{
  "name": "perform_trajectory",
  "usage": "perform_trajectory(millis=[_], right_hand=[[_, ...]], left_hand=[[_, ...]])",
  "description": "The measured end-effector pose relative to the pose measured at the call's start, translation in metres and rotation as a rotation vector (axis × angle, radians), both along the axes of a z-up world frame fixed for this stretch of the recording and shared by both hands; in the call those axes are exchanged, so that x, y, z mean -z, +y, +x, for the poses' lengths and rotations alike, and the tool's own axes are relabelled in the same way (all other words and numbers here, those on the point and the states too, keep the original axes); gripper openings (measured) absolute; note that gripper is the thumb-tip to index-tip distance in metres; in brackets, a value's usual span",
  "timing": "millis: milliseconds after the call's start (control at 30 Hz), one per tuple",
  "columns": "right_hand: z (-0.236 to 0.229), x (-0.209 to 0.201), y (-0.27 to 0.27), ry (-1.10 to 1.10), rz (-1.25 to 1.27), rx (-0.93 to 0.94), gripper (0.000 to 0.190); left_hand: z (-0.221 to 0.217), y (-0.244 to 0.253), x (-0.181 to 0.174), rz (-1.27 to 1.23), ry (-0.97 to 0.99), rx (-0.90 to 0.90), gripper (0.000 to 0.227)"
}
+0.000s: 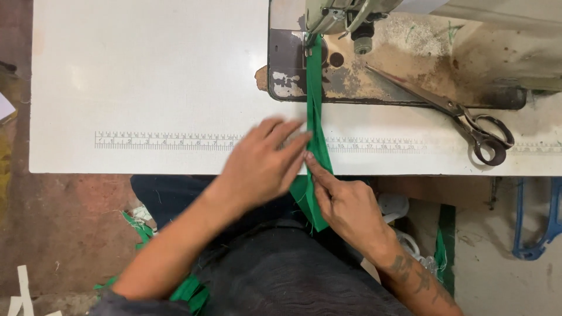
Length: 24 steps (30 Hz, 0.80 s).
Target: Sewing green fabric strips using an industrial sewing machine
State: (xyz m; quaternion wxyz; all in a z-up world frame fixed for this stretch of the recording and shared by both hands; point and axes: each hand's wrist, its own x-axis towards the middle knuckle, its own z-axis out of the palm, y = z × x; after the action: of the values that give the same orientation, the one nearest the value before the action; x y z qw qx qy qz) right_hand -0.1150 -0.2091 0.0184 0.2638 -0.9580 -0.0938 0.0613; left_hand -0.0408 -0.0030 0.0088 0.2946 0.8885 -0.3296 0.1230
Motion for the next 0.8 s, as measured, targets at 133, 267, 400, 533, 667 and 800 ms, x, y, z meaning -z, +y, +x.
perform_trajectory(millis=[133, 267, 400, 533, 667, 800], right_hand=[[-0.011, -0.022, 0.011, 0.222, -0.257, -0.103, 0.062], [-0.034, -0.069, -0.014, 0.674, -0.216, -0.291, 0.087], [0.052, -0.012, -0.051, -0.163, -0.198, 0.042, 0.053], [0.123, 0.026, -0.059, -0.497, -0.108, -0.424, 0.045], [0.122, 0.033, -0.059, -0.529, -0.170, -0.480, 0.056], [0.121, 0.030, -0.058, -0.526, -0.133, -0.447, 0.058]], left_hand=[[0.040, 0.021, 0.011, 0.233, -0.231, 0.269, 0.044], [0.053, 0.028, 0.021, 0.377, -0.297, 0.402, 0.059], [0.054, 0.028, 0.013, 0.328, -0.348, 0.402, 0.054], [0.056, 0.029, 0.013, 0.311, -0.366, 0.400, 0.057], [0.054, 0.030, 0.020, 0.229, -0.289, 0.419, 0.053], [0.051, 0.029, 0.024, 0.195, -0.303, 0.421, 0.051]])
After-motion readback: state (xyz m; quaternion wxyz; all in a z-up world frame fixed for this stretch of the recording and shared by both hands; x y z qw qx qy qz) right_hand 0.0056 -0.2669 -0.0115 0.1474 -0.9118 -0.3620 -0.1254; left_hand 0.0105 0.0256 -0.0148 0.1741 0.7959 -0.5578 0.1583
